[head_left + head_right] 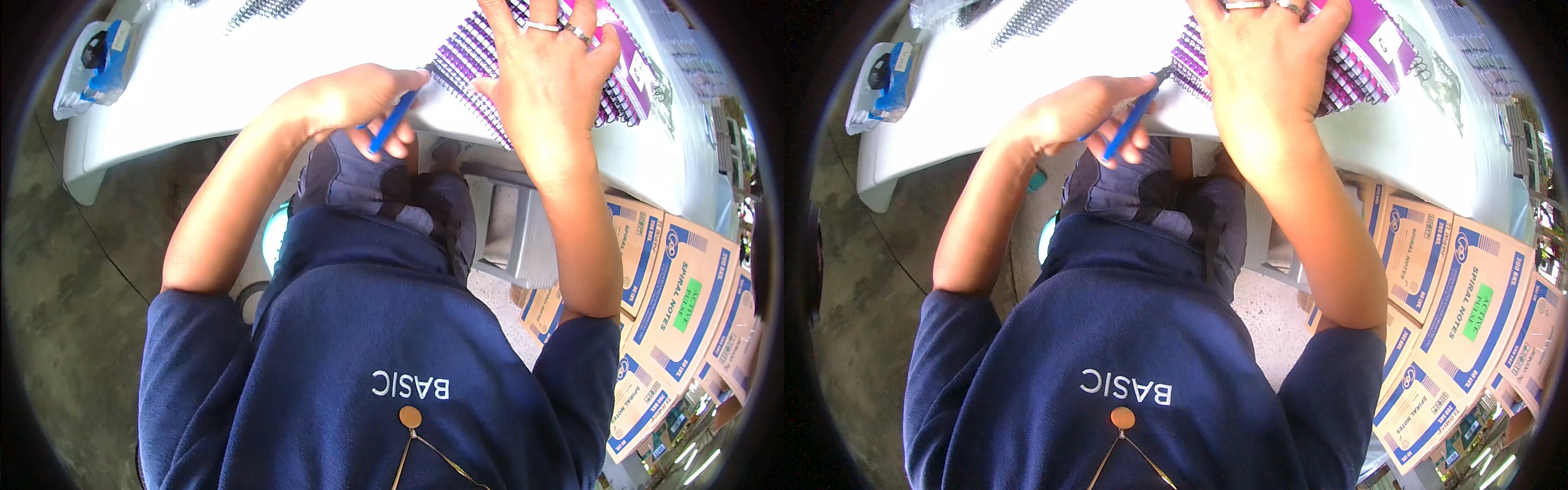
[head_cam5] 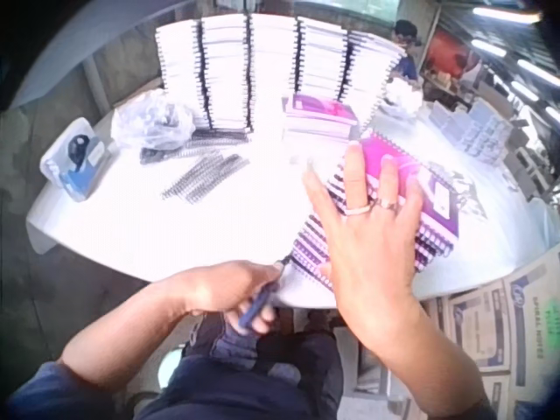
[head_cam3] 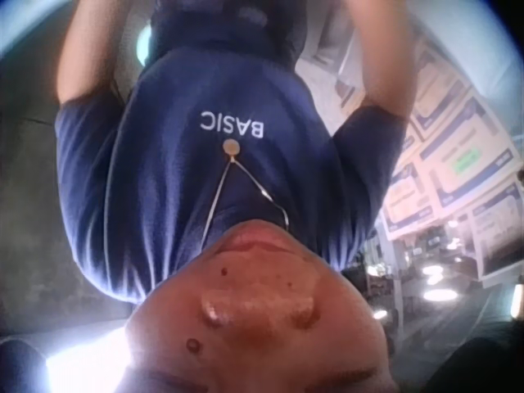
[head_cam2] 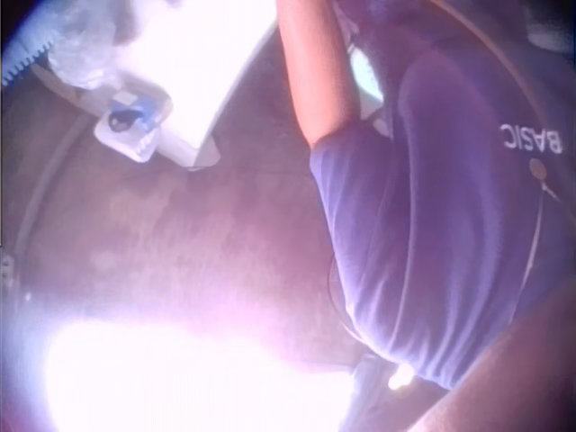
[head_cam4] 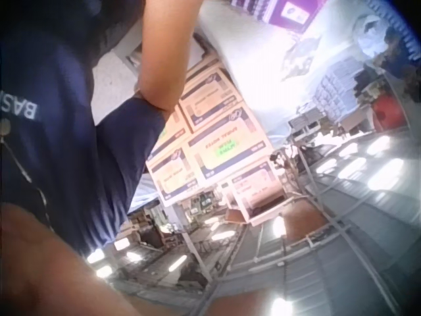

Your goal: The person trims excess wire from the binding of spiral notebooks using side cutters and then weaves the wire end back into the notebook.

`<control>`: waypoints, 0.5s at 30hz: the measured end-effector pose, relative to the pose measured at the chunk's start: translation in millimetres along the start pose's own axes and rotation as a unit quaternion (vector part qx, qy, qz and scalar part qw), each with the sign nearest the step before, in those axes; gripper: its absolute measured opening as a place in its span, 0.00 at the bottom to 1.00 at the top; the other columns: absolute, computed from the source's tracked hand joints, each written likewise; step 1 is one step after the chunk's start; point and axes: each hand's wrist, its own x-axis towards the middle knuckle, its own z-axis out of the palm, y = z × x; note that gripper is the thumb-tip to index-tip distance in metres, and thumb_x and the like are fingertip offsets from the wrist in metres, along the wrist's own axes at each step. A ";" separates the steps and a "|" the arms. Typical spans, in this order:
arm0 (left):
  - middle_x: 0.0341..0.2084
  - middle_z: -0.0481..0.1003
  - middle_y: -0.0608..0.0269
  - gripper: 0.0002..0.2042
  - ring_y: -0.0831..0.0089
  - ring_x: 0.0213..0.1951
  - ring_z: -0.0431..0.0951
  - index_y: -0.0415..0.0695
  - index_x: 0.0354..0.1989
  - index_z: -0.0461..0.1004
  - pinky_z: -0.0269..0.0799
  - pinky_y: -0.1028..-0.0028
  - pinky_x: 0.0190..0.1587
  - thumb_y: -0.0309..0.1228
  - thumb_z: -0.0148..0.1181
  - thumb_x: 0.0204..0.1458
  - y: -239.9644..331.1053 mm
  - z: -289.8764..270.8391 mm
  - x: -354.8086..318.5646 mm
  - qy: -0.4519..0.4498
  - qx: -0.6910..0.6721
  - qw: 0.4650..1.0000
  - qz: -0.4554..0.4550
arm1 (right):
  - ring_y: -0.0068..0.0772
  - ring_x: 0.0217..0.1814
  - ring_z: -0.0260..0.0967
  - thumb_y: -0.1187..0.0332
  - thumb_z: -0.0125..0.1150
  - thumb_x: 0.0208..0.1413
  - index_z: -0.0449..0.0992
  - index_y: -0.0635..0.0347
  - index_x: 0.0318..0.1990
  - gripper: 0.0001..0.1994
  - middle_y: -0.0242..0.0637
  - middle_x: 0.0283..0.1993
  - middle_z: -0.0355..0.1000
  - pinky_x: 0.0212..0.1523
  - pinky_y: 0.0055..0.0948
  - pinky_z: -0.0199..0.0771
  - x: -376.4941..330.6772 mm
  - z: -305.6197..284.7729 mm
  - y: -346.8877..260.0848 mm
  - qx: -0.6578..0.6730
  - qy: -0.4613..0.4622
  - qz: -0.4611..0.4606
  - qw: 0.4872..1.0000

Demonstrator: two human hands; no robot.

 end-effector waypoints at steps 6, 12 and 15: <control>0.38 0.74 0.46 0.27 0.57 0.43 0.77 0.34 0.48 0.66 0.76 0.54 0.43 0.48 0.32 0.63 -45.2 1.9 22.7 -0.185 -0.418 0.888 0.041 | 0.53 0.63 0.52 0.58 0.74 0.31 0.62 0.39 0.62 0.43 0.45 0.63 0.55 0.61 0.52 0.48 -1.9 5.8 -1.4 0.020 0.033 0.004 0.999; 0.31 0.72 0.52 0.23 0.64 0.38 0.77 0.35 0.45 0.69 0.75 0.58 0.37 0.44 0.34 0.64 -2.8 20.1 -1.9 0.139 0.224 0.963 0.054 | 0.53 0.63 0.53 0.59 0.73 0.31 0.63 0.38 0.61 0.42 0.44 0.63 0.56 0.61 0.52 0.48 -0.1 -11.9 3.1 0.049 -0.057 0.000 0.997; 0.27 0.71 0.54 0.21 0.68 0.31 0.78 0.34 0.41 0.69 0.74 0.65 0.28 0.42 0.36 0.63 -22.2 22.2 7.5 0.253 0.628 0.701 0.225 | 0.53 0.63 0.53 0.61 0.68 0.38 0.63 0.37 0.61 0.36 0.44 0.63 0.56 0.61 0.53 0.48 -0.4 -2.3 -0.3 0.008 -0.007 0.004 1.000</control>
